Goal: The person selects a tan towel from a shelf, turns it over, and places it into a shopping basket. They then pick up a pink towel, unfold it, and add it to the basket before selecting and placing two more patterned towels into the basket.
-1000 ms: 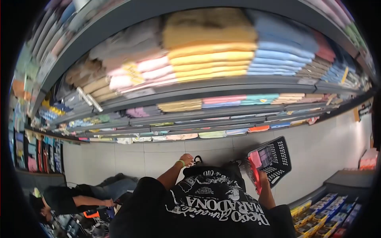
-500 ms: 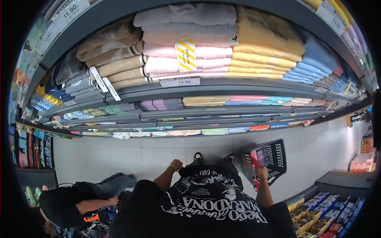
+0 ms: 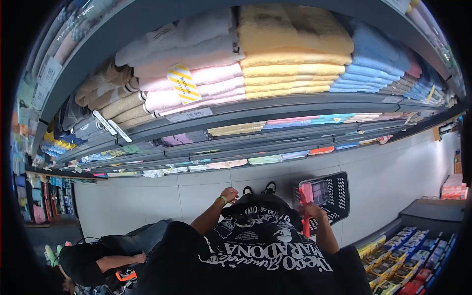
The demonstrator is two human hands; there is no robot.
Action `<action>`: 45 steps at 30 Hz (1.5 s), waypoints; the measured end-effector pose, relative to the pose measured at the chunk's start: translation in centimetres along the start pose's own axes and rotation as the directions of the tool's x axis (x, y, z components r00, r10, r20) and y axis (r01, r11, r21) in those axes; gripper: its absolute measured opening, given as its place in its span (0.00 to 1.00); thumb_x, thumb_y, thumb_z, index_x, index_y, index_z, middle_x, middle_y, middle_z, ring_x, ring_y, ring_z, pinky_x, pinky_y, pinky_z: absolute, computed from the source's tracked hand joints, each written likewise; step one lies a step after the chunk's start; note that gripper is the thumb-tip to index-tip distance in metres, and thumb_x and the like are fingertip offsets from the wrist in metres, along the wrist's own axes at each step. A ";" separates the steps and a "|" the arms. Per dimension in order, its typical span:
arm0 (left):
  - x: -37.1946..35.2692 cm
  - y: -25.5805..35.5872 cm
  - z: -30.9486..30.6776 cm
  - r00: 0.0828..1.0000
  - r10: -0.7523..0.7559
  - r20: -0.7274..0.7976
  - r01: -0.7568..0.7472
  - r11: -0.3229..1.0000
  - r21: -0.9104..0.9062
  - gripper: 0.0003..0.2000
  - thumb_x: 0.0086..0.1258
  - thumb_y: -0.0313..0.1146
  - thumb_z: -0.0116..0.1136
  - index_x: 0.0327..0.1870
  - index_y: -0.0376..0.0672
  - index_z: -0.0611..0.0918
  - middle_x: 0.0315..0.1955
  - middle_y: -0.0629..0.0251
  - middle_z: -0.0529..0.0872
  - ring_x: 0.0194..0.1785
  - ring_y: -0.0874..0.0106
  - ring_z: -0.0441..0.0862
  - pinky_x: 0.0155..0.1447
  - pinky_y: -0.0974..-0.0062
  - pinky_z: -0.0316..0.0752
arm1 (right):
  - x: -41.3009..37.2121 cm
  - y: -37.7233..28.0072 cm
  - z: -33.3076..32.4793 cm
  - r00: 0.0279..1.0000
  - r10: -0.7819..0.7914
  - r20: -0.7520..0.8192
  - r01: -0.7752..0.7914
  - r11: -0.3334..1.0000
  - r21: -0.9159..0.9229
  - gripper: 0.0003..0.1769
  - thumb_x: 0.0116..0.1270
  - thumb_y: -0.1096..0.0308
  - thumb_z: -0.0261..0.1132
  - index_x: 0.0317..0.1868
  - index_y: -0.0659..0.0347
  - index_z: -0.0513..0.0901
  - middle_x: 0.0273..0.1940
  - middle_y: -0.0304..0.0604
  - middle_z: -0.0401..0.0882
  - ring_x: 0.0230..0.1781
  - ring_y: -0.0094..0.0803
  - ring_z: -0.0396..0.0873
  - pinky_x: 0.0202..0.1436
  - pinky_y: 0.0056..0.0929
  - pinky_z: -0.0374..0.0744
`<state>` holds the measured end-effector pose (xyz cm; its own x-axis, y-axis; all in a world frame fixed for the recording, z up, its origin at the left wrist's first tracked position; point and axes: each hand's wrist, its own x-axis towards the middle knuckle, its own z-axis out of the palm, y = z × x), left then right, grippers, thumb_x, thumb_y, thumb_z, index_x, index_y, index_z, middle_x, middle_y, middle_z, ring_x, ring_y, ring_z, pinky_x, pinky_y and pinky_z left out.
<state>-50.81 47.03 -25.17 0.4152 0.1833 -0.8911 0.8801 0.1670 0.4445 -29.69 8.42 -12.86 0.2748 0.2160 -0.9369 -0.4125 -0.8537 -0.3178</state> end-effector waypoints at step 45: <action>-5.5 -12.1 -12.9 0.976 0.124 -0.176 -0.103 0.987 0.123 0.10 0.60 0.28 0.56 0.40 0.44 0.87 0.30 0.63 0.88 0.25 0.70 0.84 0.28 0.73 0.78 | 5.1 0.6 5.8 0.975 -0.216 -0.055 0.189 0.668 0.720 0.36 0.64 0.31 0.56 0.38 0.62 0.80 0.30 0.46 0.83 0.21 0.35 0.80 0.22 0.29 0.74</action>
<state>-66.68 56.52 -24.44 0.4741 0.3707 -0.7987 0.8541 0.0269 0.5194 -33.62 11.73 -18.68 0.4045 0.3695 -0.8366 -0.8491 -0.1880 -0.4936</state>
